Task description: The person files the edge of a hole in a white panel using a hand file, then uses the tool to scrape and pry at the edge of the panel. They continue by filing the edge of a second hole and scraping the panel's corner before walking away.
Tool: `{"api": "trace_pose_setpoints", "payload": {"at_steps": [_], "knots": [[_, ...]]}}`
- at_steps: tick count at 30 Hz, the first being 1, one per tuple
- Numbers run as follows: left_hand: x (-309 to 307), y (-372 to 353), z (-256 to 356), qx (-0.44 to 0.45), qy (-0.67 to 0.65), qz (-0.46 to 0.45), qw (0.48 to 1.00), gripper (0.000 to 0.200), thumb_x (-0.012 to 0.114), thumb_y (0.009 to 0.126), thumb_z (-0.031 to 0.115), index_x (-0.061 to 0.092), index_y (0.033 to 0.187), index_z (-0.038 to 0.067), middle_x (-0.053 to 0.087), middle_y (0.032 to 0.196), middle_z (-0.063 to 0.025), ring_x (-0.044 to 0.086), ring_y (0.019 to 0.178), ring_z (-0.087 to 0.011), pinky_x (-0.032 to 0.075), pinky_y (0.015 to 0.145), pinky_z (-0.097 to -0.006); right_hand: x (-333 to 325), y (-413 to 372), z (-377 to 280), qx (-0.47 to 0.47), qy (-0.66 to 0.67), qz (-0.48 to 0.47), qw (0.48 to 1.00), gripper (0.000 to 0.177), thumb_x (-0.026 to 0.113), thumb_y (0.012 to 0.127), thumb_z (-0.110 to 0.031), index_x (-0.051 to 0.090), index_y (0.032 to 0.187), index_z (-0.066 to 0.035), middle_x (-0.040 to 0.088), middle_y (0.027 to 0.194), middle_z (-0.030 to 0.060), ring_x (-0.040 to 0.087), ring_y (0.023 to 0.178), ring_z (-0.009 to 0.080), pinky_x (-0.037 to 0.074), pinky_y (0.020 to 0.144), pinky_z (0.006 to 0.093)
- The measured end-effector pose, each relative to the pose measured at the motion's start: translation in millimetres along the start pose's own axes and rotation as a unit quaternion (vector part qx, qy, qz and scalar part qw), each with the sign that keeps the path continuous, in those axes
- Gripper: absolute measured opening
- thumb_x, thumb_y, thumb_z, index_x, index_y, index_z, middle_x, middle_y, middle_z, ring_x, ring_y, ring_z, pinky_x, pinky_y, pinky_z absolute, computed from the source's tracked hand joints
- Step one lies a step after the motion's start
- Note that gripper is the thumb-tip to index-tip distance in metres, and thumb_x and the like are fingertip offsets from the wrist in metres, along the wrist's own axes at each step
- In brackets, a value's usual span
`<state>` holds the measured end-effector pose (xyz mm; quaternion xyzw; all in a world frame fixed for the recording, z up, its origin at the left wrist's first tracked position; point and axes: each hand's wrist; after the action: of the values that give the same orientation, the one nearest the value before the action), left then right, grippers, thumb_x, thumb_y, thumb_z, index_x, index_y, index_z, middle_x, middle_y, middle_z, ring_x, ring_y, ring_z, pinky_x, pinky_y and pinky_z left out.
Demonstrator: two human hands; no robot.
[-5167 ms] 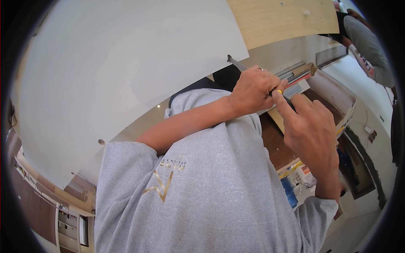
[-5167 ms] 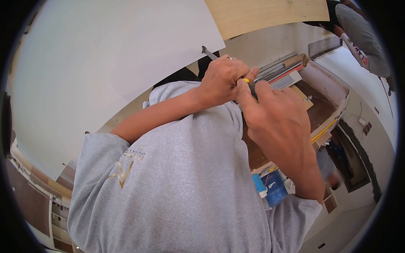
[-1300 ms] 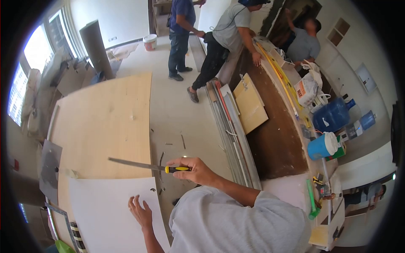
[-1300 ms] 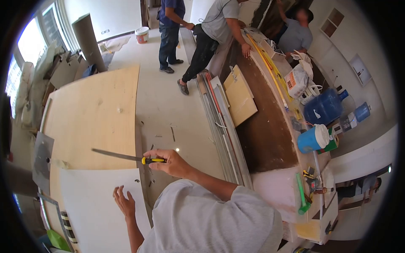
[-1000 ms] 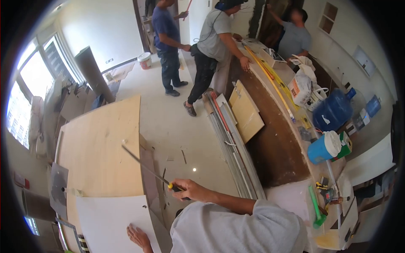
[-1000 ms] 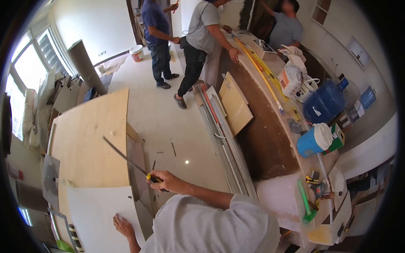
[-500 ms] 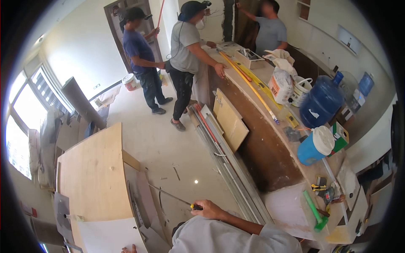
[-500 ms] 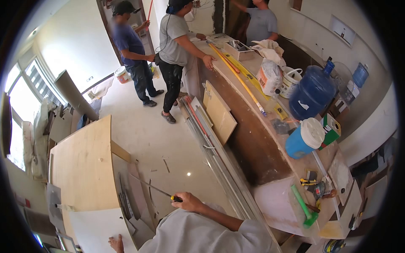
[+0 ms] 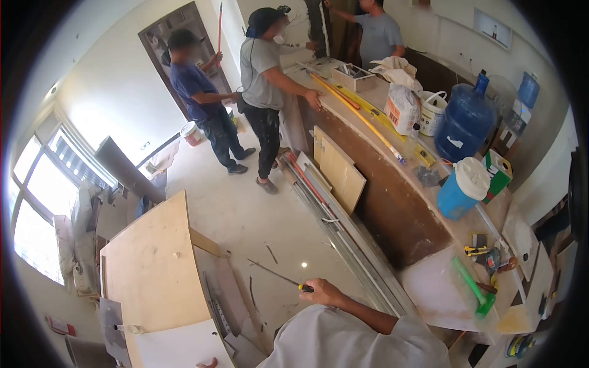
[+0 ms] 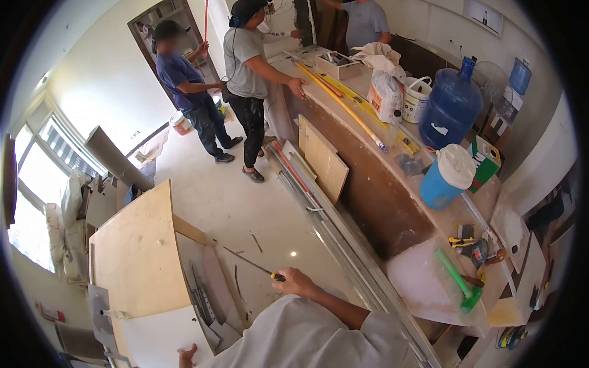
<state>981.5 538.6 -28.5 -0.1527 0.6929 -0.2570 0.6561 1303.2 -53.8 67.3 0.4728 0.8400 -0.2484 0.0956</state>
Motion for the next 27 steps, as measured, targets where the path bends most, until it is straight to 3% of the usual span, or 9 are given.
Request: {"api": "trace_pose_setpoints", "payload": {"at_steps": [4,7,27], "knots": [[-6.1,-4.0,8.0,-0.015,-0.031,-0.016,0.999,0.152,0.076,0.077,0.086,0.002,0.174,-0.004,0.028,0.175,-0.0342,0.038,0.155,-0.0545,0.04,0.121,-0.0668,12.0,5.3,10.8,-0.032,-0.01,0.012,0.999,0.05,0.081,0.09,-0.042,0.077,0.12,-0.003,0.08,0.11,0.0227,0.078,0.106,0.04,0.059,0.092,0.0467],[-9.6,-7.1,10.8,-0.021,-0.043,-0.02,0.999,0.15,0.078,0.078,0.082,0.001,0.174,-0.004,0.029,0.174,-0.034,0.039,0.154,-0.0539,0.041,0.12,-0.0673,14.4,3.2,14.3,-0.043,-0.016,0.008,0.999,0.048,0.082,0.091,-0.042,0.077,0.118,-0.003,0.079,0.107,0.022,0.077,0.1,0.0354,0.058,0.087,0.0442],[-17.2,-11.5,5.9,-0.033,-0.075,-0.03,0.996,0.138,0.086,0.089,0.054,-0.007,0.174,-0.002,0.035,0.173,-0.0323,0.044,0.153,-0.0499,0.049,0.112,-0.0707,17.9,-5.2,10.0,-0.009,-0.064,-0.002,0.998,0.049,0.081,0.091,-0.043,0.078,0.117,-0.001,0.079,0.106,0.0247,0.077,0.099,0.0409,0.059,0.087,0.047]]}}
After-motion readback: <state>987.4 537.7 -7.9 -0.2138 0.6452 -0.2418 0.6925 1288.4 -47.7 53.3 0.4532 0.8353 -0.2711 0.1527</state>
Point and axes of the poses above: each hand's wrist, its own y-axis towards the middle knuckle, its own x-axis out of the palm, z = x × y
